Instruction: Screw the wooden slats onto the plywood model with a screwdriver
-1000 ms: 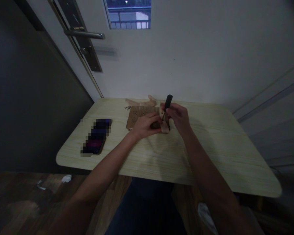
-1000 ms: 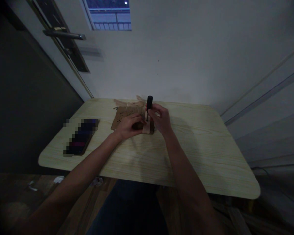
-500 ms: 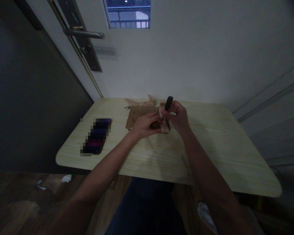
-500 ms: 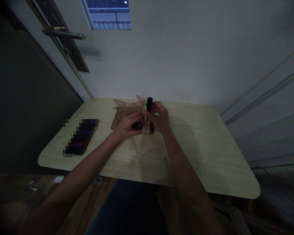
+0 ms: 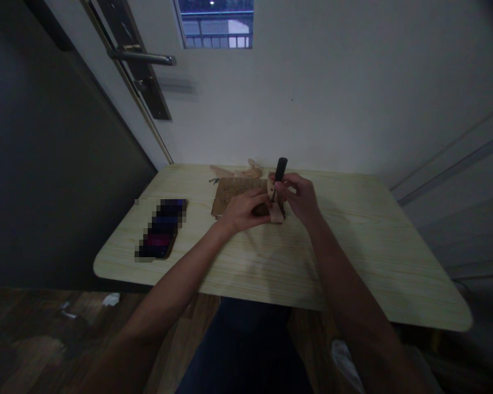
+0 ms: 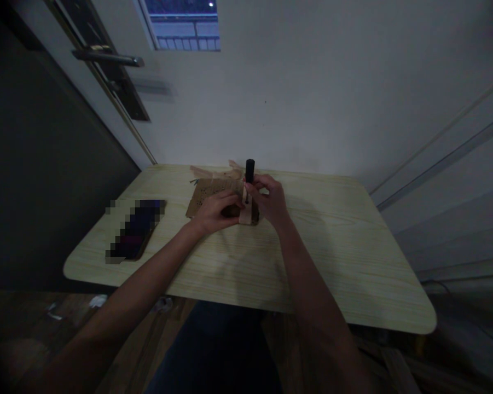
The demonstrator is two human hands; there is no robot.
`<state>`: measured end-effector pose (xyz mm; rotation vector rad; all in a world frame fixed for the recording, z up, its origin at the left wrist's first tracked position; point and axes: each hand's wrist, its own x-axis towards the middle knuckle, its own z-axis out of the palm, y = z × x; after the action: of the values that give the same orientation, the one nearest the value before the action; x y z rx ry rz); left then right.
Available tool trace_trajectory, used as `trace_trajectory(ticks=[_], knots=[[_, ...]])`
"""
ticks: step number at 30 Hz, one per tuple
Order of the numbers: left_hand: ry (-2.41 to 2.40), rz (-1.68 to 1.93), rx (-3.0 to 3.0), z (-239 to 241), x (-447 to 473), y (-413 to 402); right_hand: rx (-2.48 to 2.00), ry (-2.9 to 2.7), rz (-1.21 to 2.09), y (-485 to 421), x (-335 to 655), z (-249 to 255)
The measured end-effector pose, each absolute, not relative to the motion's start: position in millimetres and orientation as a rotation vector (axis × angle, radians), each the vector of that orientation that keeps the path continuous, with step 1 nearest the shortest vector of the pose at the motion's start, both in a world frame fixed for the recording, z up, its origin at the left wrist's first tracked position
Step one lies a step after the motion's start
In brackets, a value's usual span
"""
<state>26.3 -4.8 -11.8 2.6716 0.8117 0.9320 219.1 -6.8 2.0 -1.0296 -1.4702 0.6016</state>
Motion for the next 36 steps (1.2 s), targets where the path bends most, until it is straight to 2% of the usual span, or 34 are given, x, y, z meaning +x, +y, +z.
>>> trace_trajectory(ticks=[20, 27, 36], knots=[[0.777, 0.986, 2.665, -13.2, 26.0, -4.8, -1.034, -1.401, 0.613, -12.3, 209.8, 4.0], [0.784, 0.965, 2.677, -13.2, 26.2, -4.2, -1.142, -1.527, 0.414, -13.7, 211.9, 0.4], [0.825, 0.916, 2.673, -9.6, 26.7, -6.0, -0.978, -1.501, 0.646, -12.4, 212.9, 0.7]])
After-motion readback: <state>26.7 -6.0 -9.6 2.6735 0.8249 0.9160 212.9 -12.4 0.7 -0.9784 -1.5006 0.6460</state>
